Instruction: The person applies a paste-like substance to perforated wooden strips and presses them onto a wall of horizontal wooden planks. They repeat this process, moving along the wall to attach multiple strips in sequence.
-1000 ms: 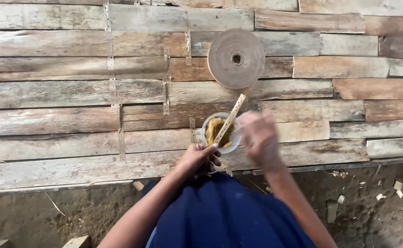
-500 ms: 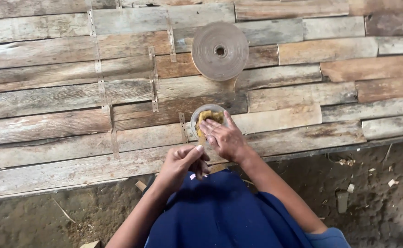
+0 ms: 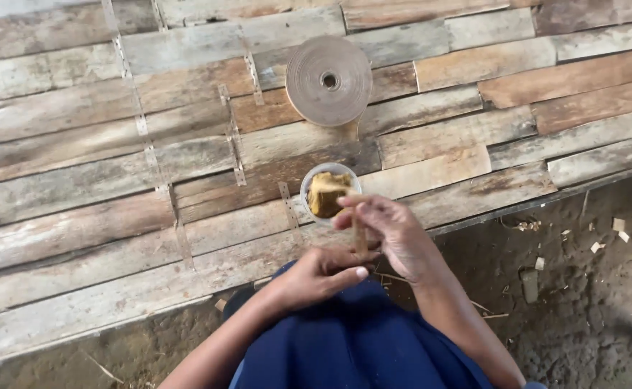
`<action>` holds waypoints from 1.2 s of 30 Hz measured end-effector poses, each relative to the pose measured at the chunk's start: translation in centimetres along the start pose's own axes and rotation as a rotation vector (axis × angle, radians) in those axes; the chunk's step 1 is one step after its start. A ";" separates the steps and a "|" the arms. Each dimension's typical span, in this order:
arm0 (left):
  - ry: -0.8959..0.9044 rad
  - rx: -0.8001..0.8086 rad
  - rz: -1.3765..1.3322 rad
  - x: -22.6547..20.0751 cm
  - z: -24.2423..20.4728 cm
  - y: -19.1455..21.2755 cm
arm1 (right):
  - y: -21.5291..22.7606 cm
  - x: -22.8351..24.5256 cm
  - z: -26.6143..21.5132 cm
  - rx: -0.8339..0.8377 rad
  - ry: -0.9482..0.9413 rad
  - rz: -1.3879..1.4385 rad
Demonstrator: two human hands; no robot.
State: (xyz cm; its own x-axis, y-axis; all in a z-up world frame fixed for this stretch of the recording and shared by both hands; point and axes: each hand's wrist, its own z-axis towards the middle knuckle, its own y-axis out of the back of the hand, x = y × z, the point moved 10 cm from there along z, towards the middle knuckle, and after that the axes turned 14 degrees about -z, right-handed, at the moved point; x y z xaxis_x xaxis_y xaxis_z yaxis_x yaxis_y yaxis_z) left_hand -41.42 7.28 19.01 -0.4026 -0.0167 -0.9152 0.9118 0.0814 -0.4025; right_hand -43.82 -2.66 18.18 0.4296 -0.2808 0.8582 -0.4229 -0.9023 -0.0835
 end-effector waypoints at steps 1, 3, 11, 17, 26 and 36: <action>-0.003 0.008 0.001 1.6 0.4 -0.1 | 0.1 0.4 -0.8 -0.008 0.004 -0.001; 0.216 -0.182 -0.498 7.1 0.9 1.3 | 2.6 3.3 -2.6 -0.279 0.213 -0.100; 0.146 -0.393 -1.083 6.0 7.1 8.3 | 8.2 9.4 -12.6 -0.540 0.680 -0.256; 0.095 -0.771 -0.154 2.9 12.6 20.3 | 14.9 10.0 -16.6 -0.902 0.602 -0.283; 0.402 -1.164 0.734 2.5 19.1 28.0 | 19.1 9.3 -6.9 -0.714 0.470 -0.492; 0.514 -1.182 0.842 2.2 19.9 30.0 | 17.8 7.2 7.6 -0.296 0.183 -0.630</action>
State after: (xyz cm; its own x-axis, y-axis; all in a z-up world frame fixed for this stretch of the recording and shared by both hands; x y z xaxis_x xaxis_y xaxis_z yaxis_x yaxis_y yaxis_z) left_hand -13.37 -10.18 4.61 -0.0306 0.7524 -0.6580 0.3993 0.6127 0.6820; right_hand -42.18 -23.20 19.01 0.5336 0.3471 0.7712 -0.3483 -0.7408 0.5744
